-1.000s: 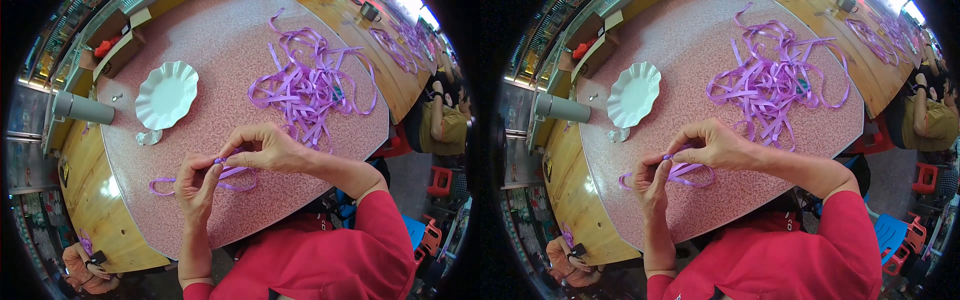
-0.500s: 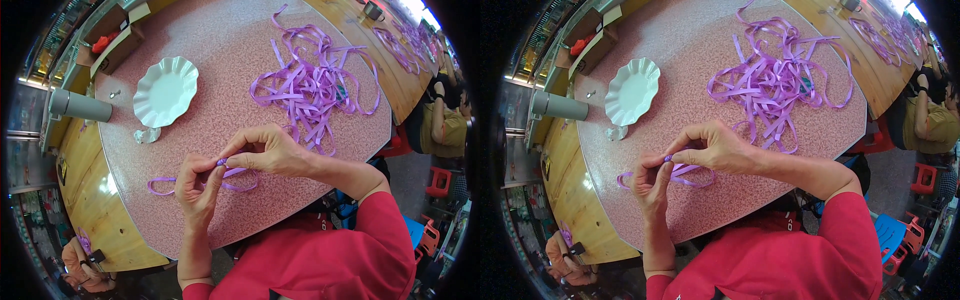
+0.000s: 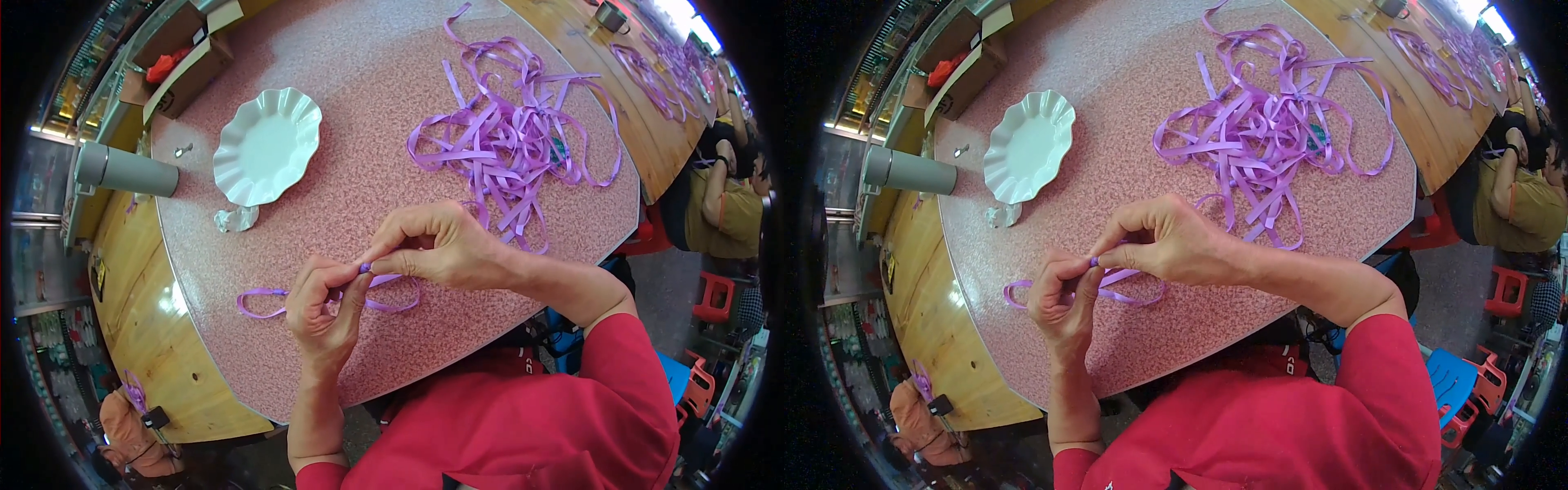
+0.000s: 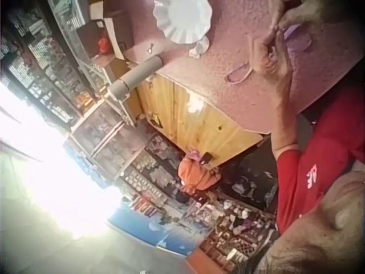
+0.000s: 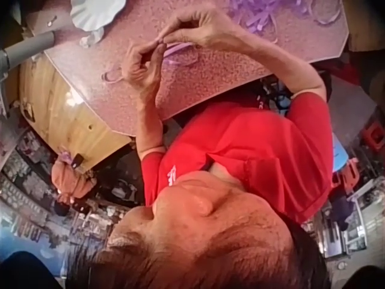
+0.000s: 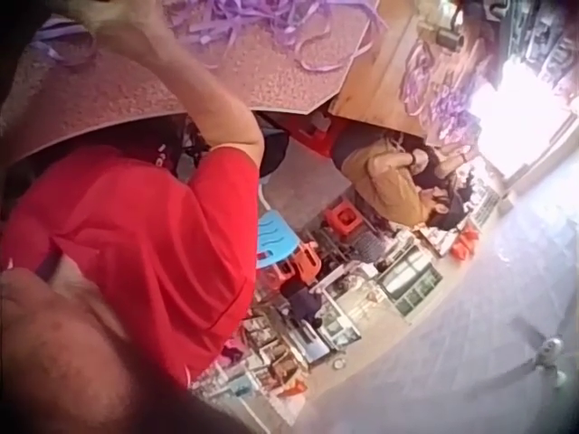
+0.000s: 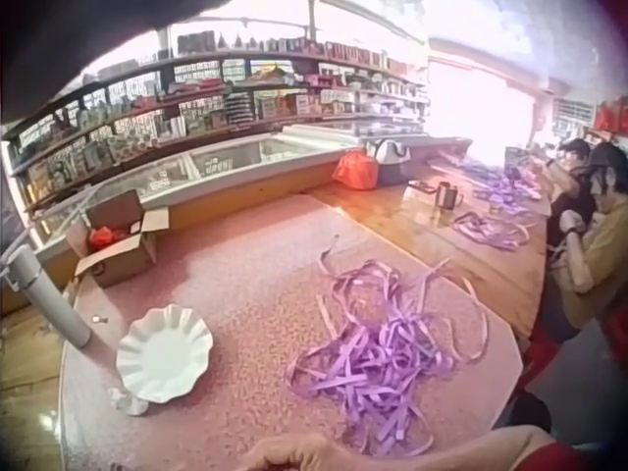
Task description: Tying knots or decorative loops in long purple ribbons while sitting at a workstation.
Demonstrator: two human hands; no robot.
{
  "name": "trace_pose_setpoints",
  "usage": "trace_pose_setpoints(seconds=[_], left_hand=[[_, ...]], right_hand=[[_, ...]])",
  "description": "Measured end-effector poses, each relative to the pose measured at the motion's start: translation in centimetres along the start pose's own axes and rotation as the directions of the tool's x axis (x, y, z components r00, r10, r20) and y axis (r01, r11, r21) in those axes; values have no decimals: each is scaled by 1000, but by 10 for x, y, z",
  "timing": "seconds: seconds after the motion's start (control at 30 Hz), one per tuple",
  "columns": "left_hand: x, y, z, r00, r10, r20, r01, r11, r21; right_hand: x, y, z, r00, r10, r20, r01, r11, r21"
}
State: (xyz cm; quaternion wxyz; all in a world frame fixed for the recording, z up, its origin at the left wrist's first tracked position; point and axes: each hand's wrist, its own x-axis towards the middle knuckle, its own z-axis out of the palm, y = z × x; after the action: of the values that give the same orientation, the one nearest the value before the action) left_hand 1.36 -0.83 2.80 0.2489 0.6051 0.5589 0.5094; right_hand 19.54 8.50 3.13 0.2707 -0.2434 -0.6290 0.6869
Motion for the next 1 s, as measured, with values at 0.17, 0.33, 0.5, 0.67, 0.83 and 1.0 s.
trace_pose_setpoints(seconds=[0.17, 0.33, 0.5, 0.67, 0.83, 1.0], left_hand=[[-1, -1, 1, 1000, 2, 2, -2, 999, 48], [2, 3, 1, 995, 90, 37, -94, 987, 130], [1, -1, 1, 996, 90, 20, -92, 988, 125], [-2, -5, 5, 1000, 1, -6, -1, 1000, 24], [-4, -6, 6, 999, -5, -48, -1, 991, -132], [-5, -8, 3, 999, -30, -29, 21, 962, -272]], right_hand=[[1, -7, -3, 994, 103, 29, -102, 995, -17], [3, -6, -7, 975, 214, 60, -218, 973, 76], [3, -5, -1, 978, 205, 29, -207, 973, 99], [0, 3, 0, 957, -291, 6, 272, 887, -372], [3, -4, 4, 996, 79, 33, -85, 954, 288], [3, -9, 3, 970, 225, 87, -241, 909, 340]])
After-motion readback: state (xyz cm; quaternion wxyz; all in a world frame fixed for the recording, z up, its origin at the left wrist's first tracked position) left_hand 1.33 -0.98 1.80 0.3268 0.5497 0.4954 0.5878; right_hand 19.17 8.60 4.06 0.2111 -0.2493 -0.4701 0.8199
